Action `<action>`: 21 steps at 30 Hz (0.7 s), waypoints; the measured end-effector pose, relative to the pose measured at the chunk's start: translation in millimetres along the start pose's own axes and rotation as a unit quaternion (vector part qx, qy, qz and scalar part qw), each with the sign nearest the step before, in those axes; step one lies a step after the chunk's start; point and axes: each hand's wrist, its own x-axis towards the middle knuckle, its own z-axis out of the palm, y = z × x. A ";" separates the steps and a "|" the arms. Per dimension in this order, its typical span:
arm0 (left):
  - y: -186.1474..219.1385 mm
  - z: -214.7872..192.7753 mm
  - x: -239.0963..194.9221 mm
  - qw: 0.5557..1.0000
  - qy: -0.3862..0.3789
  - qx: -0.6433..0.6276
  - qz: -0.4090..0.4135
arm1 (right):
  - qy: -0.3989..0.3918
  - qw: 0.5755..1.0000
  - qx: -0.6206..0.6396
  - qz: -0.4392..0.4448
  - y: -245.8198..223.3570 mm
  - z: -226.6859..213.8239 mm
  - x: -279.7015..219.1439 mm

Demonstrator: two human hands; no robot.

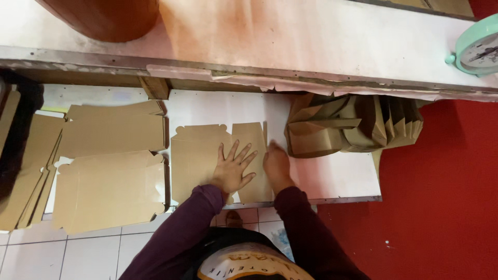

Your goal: The person assembles brown cardboard food containers by folding the pre-cut flaps and interlocking the tabs by hand on a white counter.

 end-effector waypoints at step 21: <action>-2.7 -4.6 1.7 0.997 -0.060 0.037 -0.004 | 0.039 0.997 0.012 -0.069 -39.3 36.9 -20.2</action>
